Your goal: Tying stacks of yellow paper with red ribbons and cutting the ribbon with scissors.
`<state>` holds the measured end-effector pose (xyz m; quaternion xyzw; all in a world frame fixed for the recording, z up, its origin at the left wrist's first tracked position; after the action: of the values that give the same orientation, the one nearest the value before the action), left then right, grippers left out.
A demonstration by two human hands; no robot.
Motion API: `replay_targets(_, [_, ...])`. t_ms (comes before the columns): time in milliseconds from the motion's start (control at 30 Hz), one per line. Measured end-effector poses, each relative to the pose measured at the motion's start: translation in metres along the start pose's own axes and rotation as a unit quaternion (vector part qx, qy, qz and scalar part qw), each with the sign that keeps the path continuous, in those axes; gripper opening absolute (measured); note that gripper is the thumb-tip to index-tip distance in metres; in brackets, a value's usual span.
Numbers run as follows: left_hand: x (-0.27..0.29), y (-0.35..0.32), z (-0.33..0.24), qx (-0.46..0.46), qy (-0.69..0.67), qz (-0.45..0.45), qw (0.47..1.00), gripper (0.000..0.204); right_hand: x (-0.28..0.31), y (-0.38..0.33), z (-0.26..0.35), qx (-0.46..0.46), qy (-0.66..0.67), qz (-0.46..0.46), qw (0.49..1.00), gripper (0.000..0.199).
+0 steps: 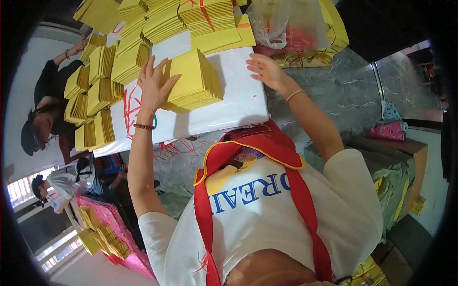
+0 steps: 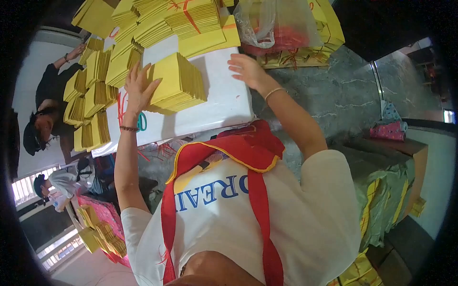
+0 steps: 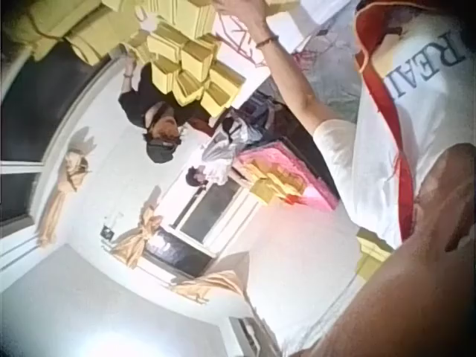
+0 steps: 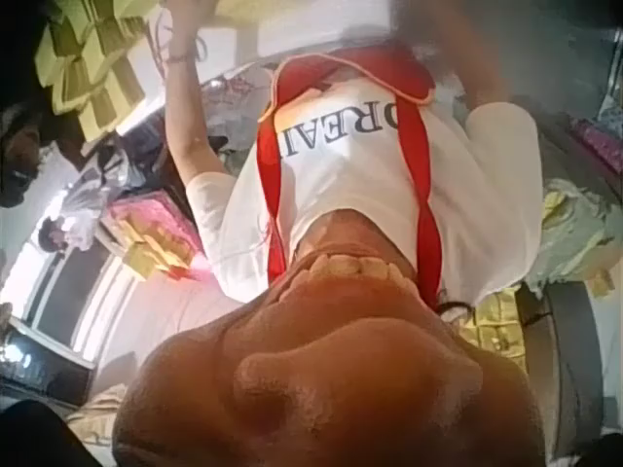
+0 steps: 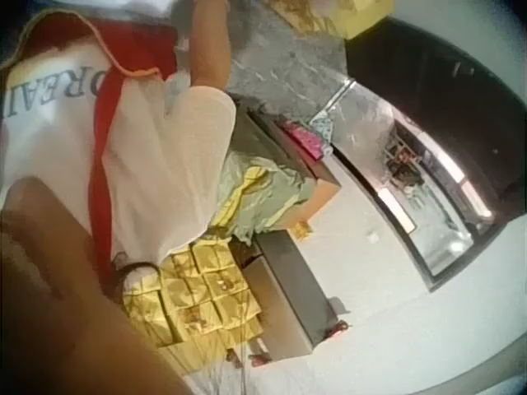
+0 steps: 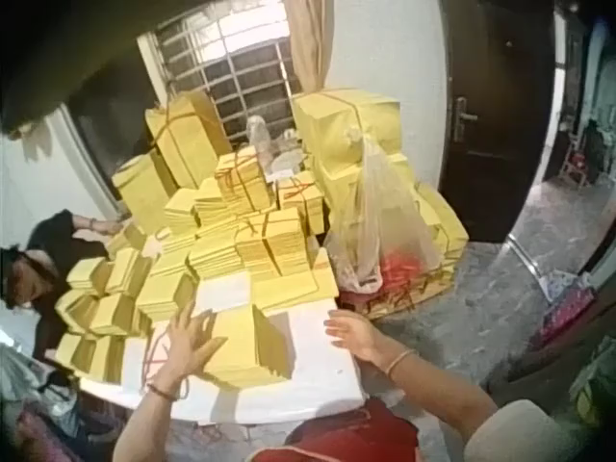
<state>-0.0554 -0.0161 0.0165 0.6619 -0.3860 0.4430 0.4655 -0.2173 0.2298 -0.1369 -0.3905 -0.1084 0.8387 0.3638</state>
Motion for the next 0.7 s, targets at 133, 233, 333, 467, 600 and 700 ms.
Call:
replay_targets(133, [0.001, -0.003, -0.019, 0.017, 0.006, -0.004, 1.0, 0.041, 0.044, 0.042, 0.032, 0.025, -0.024, -0.062, 0.997, 0.042])
replay_targets(233, [-0.01, -0.006, -0.022, 0.049, -0.109, 0.02, 0.993, 0.027, 0.072, 0.089, 0.069, 0.106, -0.058, -0.126, 0.985, 0.033])
replay_targets(333, [-0.006, -0.006, -0.036, 0.055, -0.039, 0.005, 0.998, 0.025, 0.111, 0.142, 0.111, 0.168, -0.089, -0.173, 0.966, 0.025])
replay_targets(467, [-0.008, -0.015, -0.043, 0.086, -0.071, 0.013, 0.994, 0.027, 0.124, 0.186, 0.165, 0.191, -0.478, -0.174, 0.839, 0.028])
replay_targets(600, [-0.01, -0.013, -0.044, 0.124, -0.055, 0.028, 0.99, 0.028, 0.163, 0.207, 0.15, 0.296, -0.933, -0.114, 0.172, 0.034])
replay_targets(700, [-0.01, -0.016, -0.043, 0.135, -0.06, 0.022, 0.989, 0.028, 0.147, 0.176, 0.126, 0.095, -0.981, 0.095, 0.143, 0.032])
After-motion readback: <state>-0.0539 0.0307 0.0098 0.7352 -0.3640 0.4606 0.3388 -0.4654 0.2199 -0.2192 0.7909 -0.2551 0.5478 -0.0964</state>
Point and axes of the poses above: each hand's wrist, its own y-axis towards the middle knuckle, its own x-axis out of the back of the hand, z = x × y, the point moved 6 cm from there along y, towards the middle knuckle, and after that the axes turned 1 degree about y, right-handed, at the moved point
